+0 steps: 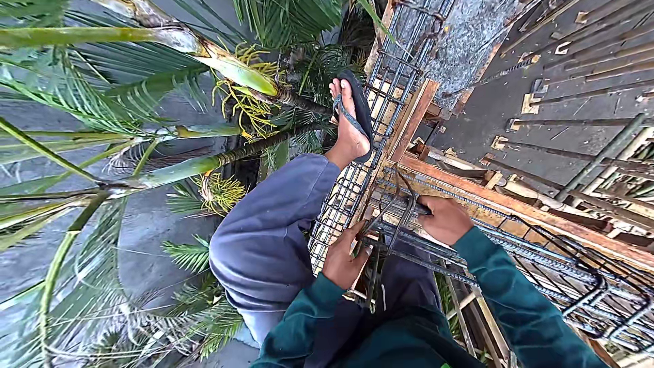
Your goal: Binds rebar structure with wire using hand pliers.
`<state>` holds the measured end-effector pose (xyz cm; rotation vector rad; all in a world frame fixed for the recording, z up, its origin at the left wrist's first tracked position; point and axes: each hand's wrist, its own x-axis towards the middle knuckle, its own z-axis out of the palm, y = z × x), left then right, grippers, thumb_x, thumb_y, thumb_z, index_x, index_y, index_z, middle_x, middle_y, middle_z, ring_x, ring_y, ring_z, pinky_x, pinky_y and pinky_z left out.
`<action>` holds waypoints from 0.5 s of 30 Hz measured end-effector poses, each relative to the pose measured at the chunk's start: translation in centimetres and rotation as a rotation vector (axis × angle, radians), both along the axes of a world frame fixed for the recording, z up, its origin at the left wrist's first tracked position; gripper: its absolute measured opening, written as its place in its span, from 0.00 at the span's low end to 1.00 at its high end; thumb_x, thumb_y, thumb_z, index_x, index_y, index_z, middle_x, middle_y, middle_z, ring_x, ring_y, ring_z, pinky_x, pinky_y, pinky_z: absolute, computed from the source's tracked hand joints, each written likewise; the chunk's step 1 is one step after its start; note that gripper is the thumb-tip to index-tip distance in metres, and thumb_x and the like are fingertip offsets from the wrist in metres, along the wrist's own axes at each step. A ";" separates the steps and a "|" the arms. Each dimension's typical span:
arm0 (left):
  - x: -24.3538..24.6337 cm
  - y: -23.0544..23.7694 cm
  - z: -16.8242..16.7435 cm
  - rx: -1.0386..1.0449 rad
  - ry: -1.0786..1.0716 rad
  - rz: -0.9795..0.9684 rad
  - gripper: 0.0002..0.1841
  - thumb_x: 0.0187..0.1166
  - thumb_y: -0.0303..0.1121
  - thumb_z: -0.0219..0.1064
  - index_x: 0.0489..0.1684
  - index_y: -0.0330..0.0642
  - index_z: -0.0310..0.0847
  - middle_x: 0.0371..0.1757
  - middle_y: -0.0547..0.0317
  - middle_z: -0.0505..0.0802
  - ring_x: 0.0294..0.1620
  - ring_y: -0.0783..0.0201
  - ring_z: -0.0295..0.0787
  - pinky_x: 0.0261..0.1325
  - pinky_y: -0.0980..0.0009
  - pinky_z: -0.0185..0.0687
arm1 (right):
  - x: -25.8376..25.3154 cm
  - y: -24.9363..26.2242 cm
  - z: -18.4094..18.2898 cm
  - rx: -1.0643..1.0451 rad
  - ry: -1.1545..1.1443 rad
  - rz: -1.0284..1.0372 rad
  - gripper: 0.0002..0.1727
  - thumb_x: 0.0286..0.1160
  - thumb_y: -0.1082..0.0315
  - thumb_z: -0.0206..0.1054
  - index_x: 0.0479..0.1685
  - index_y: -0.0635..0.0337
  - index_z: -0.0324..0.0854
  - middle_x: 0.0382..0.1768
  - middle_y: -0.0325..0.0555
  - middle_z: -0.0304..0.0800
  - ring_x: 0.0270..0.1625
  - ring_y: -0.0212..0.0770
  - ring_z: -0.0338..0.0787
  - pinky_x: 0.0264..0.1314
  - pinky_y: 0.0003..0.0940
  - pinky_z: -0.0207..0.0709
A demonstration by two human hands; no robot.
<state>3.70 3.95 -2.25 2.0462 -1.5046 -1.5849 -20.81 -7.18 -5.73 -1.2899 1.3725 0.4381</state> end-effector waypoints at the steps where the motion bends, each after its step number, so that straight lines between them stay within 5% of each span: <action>1: 0.1 0.2 0.0 -0.011 -0.009 0.012 0.30 0.70 0.29 0.74 0.76 0.33 0.79 0.68 0.42 0.89 0.69 0.56 0.88 0.75 0.62 0.82 | 0.0 0.2 0.0 0.001 -0.002 0.001 0.05 0.77 0.66 0.68 0.43 0.51 0.88 0.35 0.52 0.92 0.44 0.58 0.92 0.45 0.66 0.79; 4: -0.2 0.9 -0.2 -0.045 -0.061 0.054 0.30 0.65 0.33 0.81 0.72 0.37 0.84 0.65 0.37 0.85 0.60 0.56 0.87 0.57 0.67 0.88 | 0.0 0.5 -0.1 -0.002 -0.009 -0.017 0.04 0.75 0.66 0.69 0.41 0.52 0.88 0.34 0.53 0.92 0.44 0.59 0.91 0.45 0.68 0.78; 8: -1.6 2.8 -1.2 -0.168 -0.167 0.155 0.26 0.67 0.35 0.82 0.63 0.31 0.87 0.59 0.36 0.85 0.44 0.63 0.84 0.39 0.75 0.80 | 0.2 0.8 0.1 0.009 -0.008 -0.018 0.05 0.75 0.66 0.68 0.42 0.53 0.88 0.34 0.54 0.92 0.45 0.60 0.91 0.45 0.68 0.77; 15: -3.4 2.8 -1.1 -0.213 -0.274 0.238 0.22 0.65 0.32 0.81 0.53 0.25 0.87 0.53 0.40 0.84 0.37 0.68 0.80 0.34 0.79 0.75 | 0.1 0.6 0.2 -0.017 -0.005 -0.020 0.04 0.75 0.66 0.69 0.40 0.50 0.89 0.33 0.52 0.92 0.43 0.58 0.92 0.44 0.67 0.78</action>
